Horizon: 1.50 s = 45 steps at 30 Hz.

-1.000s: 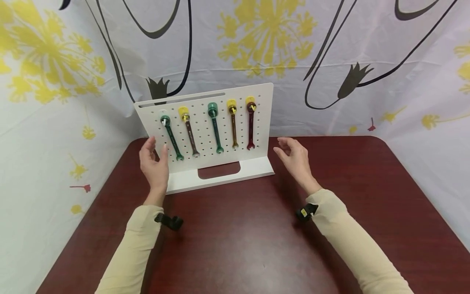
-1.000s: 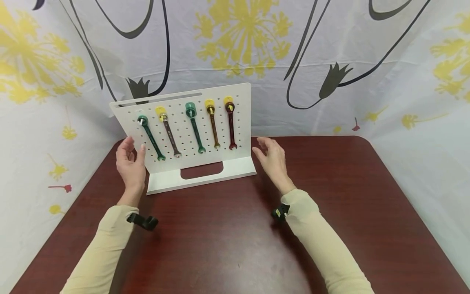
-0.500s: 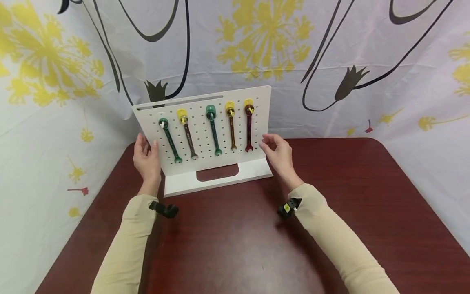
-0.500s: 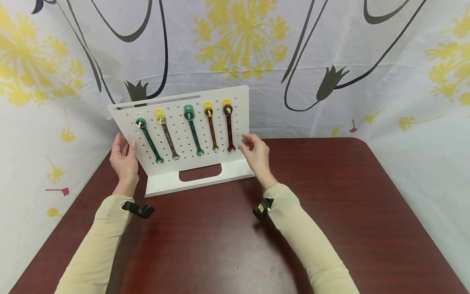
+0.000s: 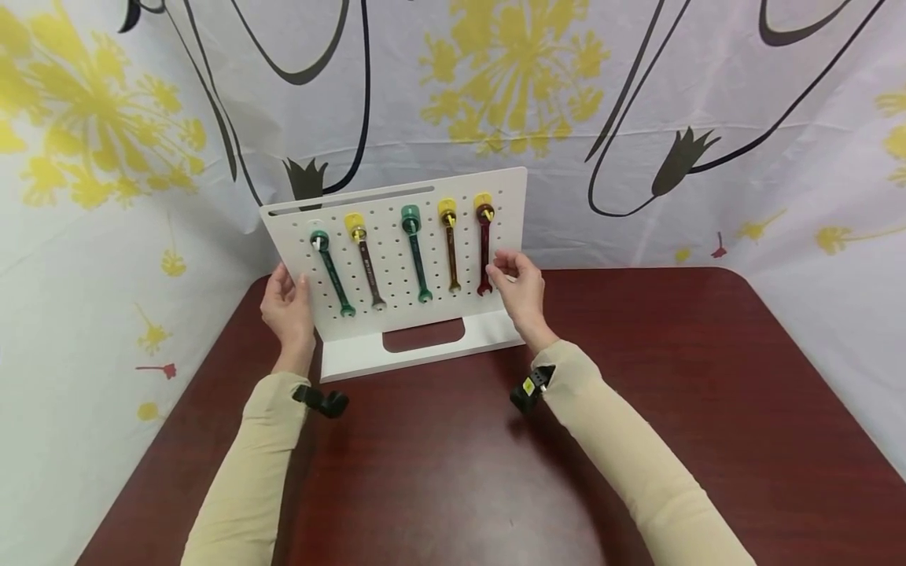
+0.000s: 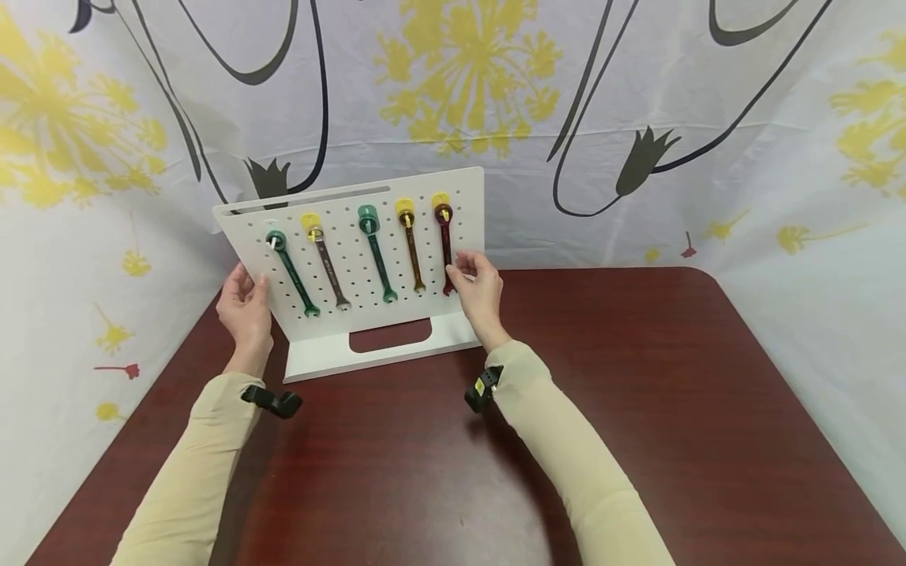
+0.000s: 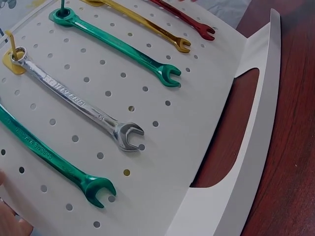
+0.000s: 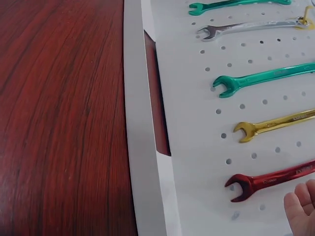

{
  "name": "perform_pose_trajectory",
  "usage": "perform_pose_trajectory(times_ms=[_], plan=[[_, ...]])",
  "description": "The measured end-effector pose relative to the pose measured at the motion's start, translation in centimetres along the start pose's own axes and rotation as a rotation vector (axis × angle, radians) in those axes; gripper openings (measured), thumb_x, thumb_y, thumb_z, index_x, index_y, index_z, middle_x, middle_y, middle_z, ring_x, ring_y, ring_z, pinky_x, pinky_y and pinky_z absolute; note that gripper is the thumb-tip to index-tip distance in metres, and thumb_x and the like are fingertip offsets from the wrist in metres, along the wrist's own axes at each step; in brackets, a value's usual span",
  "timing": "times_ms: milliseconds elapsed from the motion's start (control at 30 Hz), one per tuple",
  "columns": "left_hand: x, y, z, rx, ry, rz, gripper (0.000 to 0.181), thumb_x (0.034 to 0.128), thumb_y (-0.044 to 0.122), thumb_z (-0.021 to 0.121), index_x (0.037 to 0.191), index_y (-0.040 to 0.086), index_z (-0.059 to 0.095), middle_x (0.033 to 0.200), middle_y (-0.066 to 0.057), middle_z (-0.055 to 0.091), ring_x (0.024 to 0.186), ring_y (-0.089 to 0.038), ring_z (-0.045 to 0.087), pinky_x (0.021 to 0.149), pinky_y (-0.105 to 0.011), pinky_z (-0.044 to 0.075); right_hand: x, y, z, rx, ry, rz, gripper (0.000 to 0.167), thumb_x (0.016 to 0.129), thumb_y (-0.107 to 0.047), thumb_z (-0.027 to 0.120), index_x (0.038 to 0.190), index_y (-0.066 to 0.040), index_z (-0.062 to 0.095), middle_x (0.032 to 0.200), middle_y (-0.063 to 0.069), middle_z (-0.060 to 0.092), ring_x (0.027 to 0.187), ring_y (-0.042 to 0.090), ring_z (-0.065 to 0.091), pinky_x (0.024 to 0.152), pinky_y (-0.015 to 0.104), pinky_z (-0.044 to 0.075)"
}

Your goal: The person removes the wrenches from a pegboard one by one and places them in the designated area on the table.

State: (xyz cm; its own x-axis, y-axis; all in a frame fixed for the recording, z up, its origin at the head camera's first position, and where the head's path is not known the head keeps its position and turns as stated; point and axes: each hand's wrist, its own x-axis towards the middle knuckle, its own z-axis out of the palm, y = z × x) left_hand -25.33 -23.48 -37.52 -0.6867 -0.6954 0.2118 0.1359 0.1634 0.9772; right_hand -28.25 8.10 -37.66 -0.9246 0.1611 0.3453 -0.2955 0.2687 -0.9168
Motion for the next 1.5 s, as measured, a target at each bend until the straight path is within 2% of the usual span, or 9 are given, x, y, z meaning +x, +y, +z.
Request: perform_pose_trajectory(times_ms=[400,667,1100,1500], plan=[[0.2,-0.2,0.0,0.03,-0.011,0.021,0.035,0.0915,0.016,0.061,0.126,0.019,0.059,0.12,-0.005,0.064,0.101,-0.01,0.061,0.089,-0.028,0.049,0.8,0.2,1.1,-0.012,0.055,0.034,0.025,0.088,-0.014,0.066,0.112,-0.006,0.065,0.106,0.01,0.066,0.097,0.02,0.062,0.079,0.029,0.052],[0.2,-0.3,-0.1,0.069,-0.027,0.024,0.036,0.0925,0.017,0.059,0.128,0.017,0.057,0.122,-0.006,0.063,0.103,-0.013,0.06,0.091,-0.029,0.049,0.8,0.5,1.9,-0.026,0.079,0.062,0.022,0.086,-0.013,0.068,0.106,-0.004,0.064,0.103,0.012,0.065,0.093,0.023,0.061,0.082,0.031,0.049],[0.2,-0.2,-0.3,0.071,-0.031,0.035,0.035,0.0923,0.016,0.059,0.127,0.015,0.058,0.119,-0.006,0.063,0.101,-0.011,0.06,0.089,-0.027,0.049,1.0,-0.1,3.0,-0.169,0.126,0.12,0.02,0.084,-0.023,0.07,0.097,-0.011,0.062,0.095,0.005,0.066,0.085,0.02,0.061,0.069,0.032,0.045],[0.3,-0.3,-0.3,0.088,-0.03,0.049,0.035,0.0924,0.016,0.058,0.128,0.016,0.057,0.119,-0.006,0.064,0.101,-0.012,0.061,0.088,-0.028,0.05,1.1,0.1,3.4,-0.152,0.117,0.093,0.017,0.085,-0.02,0.069,0.097,-0.008,0.063,0.093,0.008,0.068,0.083,0.021,0.064,0.071,0.031,0.048]])
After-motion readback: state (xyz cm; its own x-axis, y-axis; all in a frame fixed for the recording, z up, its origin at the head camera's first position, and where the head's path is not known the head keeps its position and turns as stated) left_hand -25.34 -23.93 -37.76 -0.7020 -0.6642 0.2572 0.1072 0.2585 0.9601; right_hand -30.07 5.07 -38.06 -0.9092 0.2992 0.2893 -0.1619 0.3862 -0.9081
